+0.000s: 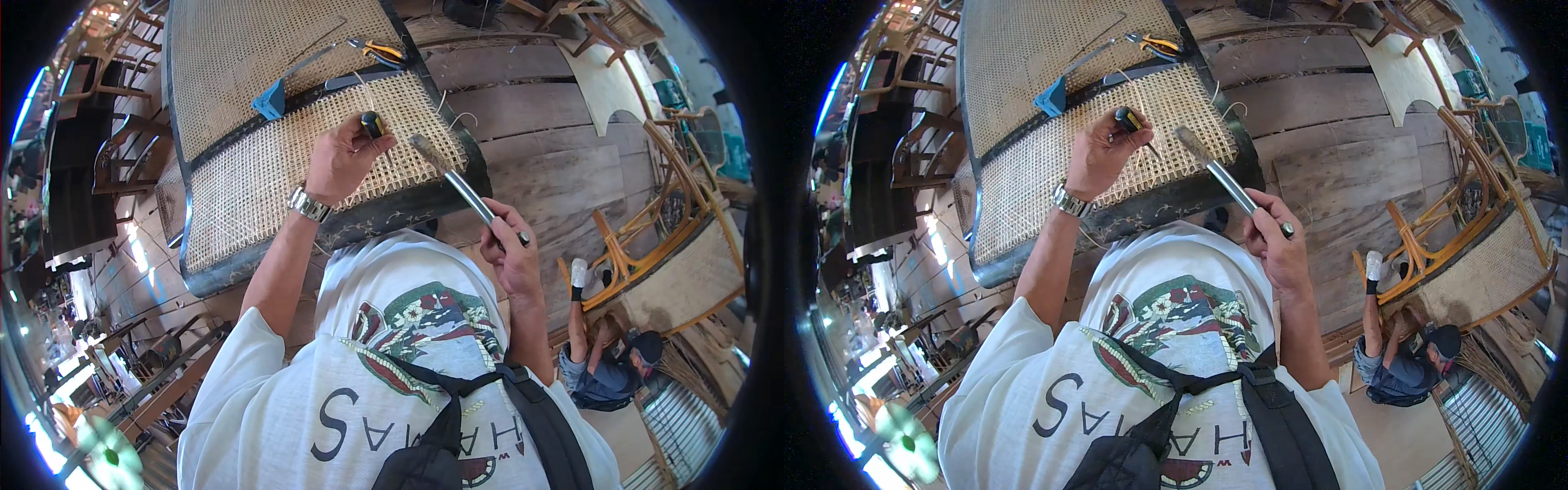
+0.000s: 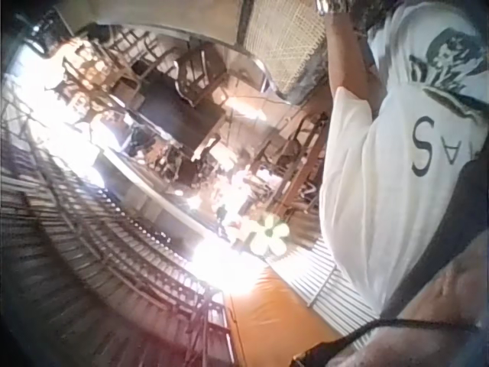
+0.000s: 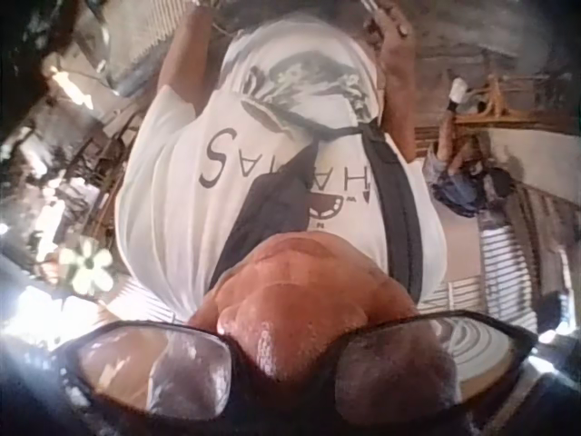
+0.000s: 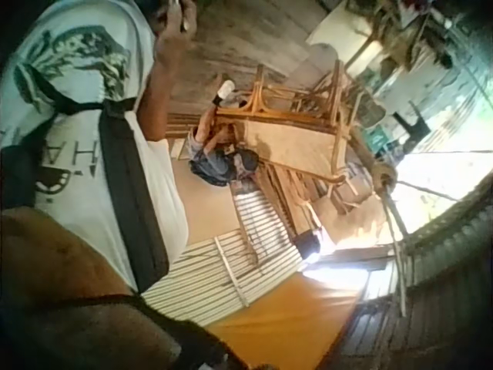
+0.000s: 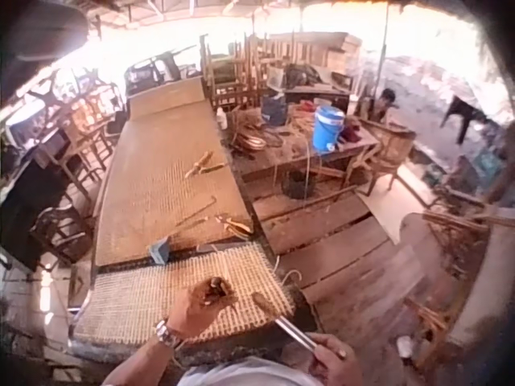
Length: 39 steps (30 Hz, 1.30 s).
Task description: Using a screwdriver and hammer to secure rattan weaving onto a chair frame.
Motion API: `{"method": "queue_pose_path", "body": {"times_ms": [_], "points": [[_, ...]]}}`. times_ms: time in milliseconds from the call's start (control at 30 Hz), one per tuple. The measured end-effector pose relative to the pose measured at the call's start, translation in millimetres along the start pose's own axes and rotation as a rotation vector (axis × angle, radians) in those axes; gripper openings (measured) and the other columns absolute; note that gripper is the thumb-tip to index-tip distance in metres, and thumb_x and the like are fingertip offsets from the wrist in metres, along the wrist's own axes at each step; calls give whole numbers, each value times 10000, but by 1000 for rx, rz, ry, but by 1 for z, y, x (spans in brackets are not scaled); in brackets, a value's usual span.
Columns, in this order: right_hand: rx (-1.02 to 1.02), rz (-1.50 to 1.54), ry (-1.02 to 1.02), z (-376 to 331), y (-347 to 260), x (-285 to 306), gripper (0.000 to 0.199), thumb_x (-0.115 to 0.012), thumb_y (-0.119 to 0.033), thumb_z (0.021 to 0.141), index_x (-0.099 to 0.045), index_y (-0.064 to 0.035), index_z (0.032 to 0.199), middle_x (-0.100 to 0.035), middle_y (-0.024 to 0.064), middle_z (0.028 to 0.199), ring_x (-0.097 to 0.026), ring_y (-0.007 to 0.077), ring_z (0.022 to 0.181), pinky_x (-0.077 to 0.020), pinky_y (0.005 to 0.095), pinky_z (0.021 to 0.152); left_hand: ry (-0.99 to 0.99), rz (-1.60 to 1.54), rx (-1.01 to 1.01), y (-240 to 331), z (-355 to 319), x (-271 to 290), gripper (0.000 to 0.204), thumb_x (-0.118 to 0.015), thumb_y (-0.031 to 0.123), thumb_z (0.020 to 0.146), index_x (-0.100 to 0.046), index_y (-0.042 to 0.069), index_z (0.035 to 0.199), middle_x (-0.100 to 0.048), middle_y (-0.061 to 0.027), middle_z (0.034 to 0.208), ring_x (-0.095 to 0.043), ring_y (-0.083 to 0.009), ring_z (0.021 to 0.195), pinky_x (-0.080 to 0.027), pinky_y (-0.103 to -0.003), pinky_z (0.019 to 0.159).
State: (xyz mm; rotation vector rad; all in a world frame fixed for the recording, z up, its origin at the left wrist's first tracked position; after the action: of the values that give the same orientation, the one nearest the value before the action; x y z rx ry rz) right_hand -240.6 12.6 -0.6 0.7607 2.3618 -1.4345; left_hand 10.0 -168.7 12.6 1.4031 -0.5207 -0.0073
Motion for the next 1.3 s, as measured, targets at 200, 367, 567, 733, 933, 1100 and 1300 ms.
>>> {"method": "queue_pose_path", "body": {"times_ms": [200, 367, 567, 733, 933, 1100, 1300], "points": [[120, 86, 65, 6, -3, 7, 334, -551, -132, 1029, -557, 2, 1335, -590, 34, 831, -396, 17, 575, -303, 157, 484, 247, -271, 121, -14, 16, 22, 228, -768, 194, 924, -676, 45, 1070, -746, -29, 937, -686, -82, 857, -556, -245, 758], [89, 80, 111, 18, 2, 16, 347, -564, -155, 1030, -562, -3, 1342, -580, 24, 823, -404, 28, 590, -310, 163, 485, 166, -431, 139, -28, 32, 0, 250, -779, 213, 915, -671, 65, 1086, -736, -16, 957, -679, -90, 860, -550, -253, 753], [53, 55, 83, 27, 6, 16, 349, -561, -159, 1030, -560, 3, 1340, -572, 14, 809, -400, 25, 589, -308, 165, 486, 318, -102, 39, -38, 32, 10, 216, -778, 164, 911, -672, 65, 1071, -721, 17, 934, -634, -55, 822, -496, -240, 724], [8, 34, 60, 34, 4, 3, 365, -558, -147, 1022, -544, 11, 1351, -567, 14, 811, -392, 20, 585, -300, 160, 489, 285, 36, 68, -51, 35, 14, 231, -793, 212, 893, -694, 72, 1048, -749, -11, 904, -698, -89, 806, -526, -267, 729], [-24, -2, 83, 40, 6, -8, 362, -559, -146, 1019, -548, 10, 1345, -570, 16, 817, -392, 18, 574, -302, 159, 489, 261, 45, 77, -57, 43, 12, 248, -801, 236, 880, -707, 82, 1050, -769, -44, 908, -732, -124, 845, -541, -281, 746], [21, 4, 113, 54, 7, -14, 354, -553, -150, 1024, -560, 0, 1345, -566, 9, 810, -372, 19, 554, -299, 167, 483, 188, 144, 131, -64, 57, 13, 281, -804, 257, 877, -698, 60, 1047, -767, -65, 904, -733, -141, 838, -544, -290, 753], [13, -134, 83, 74, 11, -30, 357, -561, -153, 1021, -569, -10, 1348, -565, -2, 804, -403, 15, 589, -312, 162, 496, 29, 155, 66, -61, 66, 8, 292, -805, 258, 877, -691, 46, 1042, -763, -69, 896, -718, -134, 834, -538, -295, 750]]}}
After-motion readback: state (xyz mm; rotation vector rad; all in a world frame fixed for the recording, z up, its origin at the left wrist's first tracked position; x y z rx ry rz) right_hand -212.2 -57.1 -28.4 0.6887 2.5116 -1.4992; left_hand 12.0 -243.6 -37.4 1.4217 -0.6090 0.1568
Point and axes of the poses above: each hand's wrist, its own z-axis towards the middle knuckle, its own x-axis out of the back of the hand, y = z × x, the point moved 4 cm from there along z, towards the middle knuckle
